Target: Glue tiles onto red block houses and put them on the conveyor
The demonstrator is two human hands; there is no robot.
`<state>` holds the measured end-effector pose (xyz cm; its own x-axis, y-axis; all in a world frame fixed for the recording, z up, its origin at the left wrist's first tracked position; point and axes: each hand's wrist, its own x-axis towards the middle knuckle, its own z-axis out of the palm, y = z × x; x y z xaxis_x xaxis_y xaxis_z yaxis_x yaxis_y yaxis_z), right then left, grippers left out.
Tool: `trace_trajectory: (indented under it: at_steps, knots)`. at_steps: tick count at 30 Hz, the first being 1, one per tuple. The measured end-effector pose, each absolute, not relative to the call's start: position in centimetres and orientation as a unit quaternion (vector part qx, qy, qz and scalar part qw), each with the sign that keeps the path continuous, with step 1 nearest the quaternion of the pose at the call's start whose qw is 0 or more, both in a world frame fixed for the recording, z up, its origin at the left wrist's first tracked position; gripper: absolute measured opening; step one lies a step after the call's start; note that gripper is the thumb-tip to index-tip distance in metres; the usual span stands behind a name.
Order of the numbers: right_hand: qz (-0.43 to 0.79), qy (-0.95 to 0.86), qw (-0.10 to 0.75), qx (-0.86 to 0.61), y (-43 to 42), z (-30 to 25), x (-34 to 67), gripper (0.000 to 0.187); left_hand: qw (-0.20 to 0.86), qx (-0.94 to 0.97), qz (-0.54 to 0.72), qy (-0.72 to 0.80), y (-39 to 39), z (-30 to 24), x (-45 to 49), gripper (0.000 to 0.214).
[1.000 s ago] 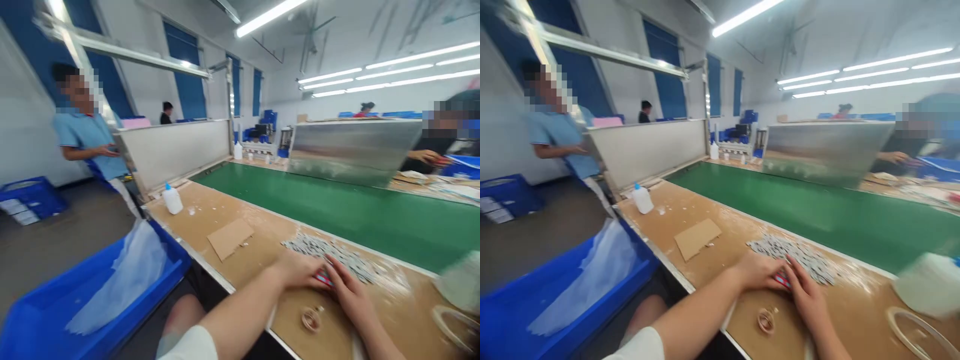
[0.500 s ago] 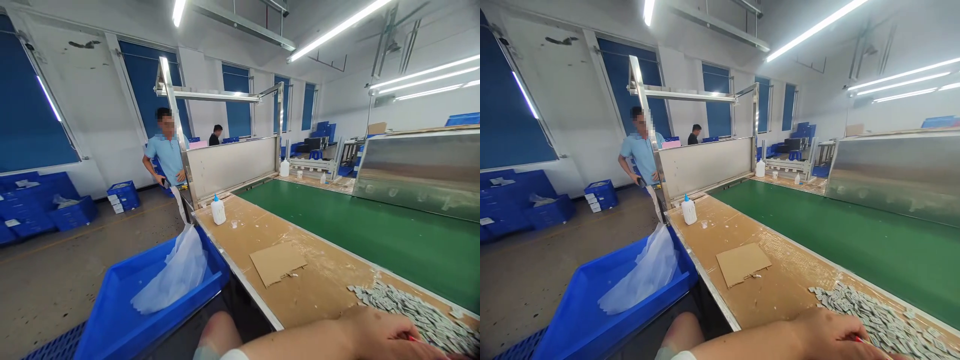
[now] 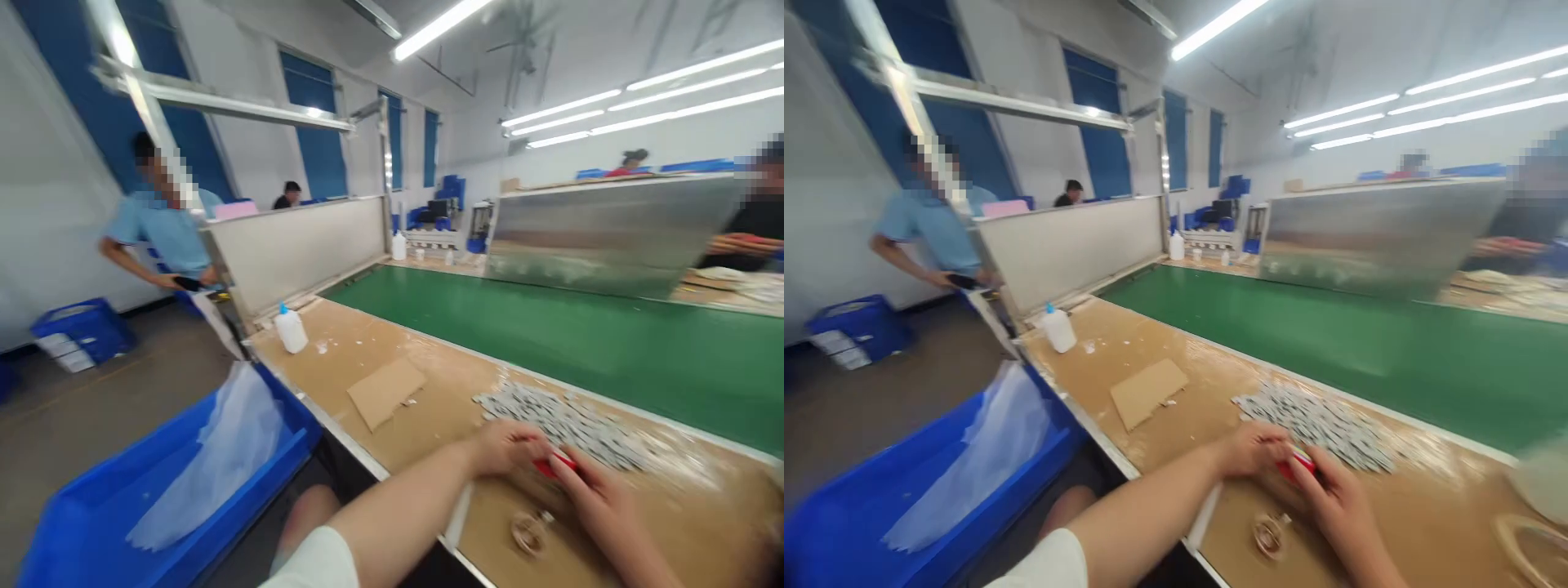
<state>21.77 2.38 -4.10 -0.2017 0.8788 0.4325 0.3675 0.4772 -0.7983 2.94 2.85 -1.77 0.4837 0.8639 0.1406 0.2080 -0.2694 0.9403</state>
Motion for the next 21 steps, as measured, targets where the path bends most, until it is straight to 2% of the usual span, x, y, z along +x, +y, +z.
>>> trace_trajectory:
  at_steps: [3,5,7,10,15,21]
  knots:
    - [0.288,-0.709,0.466,-0.444,-0.1,-1.0,20.3,0.054,0.459,0.718,0.38,0.359,1.3,0.2,3.3,0.079]
    - [0.286,-0.706,0.46,-0.455,0.0,0.1,19.1,0.058,0.477,0.712,0.384,0.343,1.6,0.6,2.7,0.078]
    - [0.302,-0.71,0.454,-0.446,1.1,0.0,18.6,0.058,0.488,0.709,0.387,0.33,3.0,-0.1,2.0,0.071]
    - [0.32,-0.712,0.451,-0.433,1.5,-0.8,18.9,0.055,0.444,0.72,0.391,0.364,4.1,-1.4,1.7,0.06]
    - [0.309,-0.703,0.453,-0.453,0.8,-1.5,20.1,0.051,0.435,0.741,0.367,0.356,3.4,-1.4,2.5,0.062]
    - [0.362,-0.719,0.419,-0.419,0.8,-1.4,20.4,0.052,0.459,0.726,0.355,0.37,2.9,-1.3,2.4,0.065]
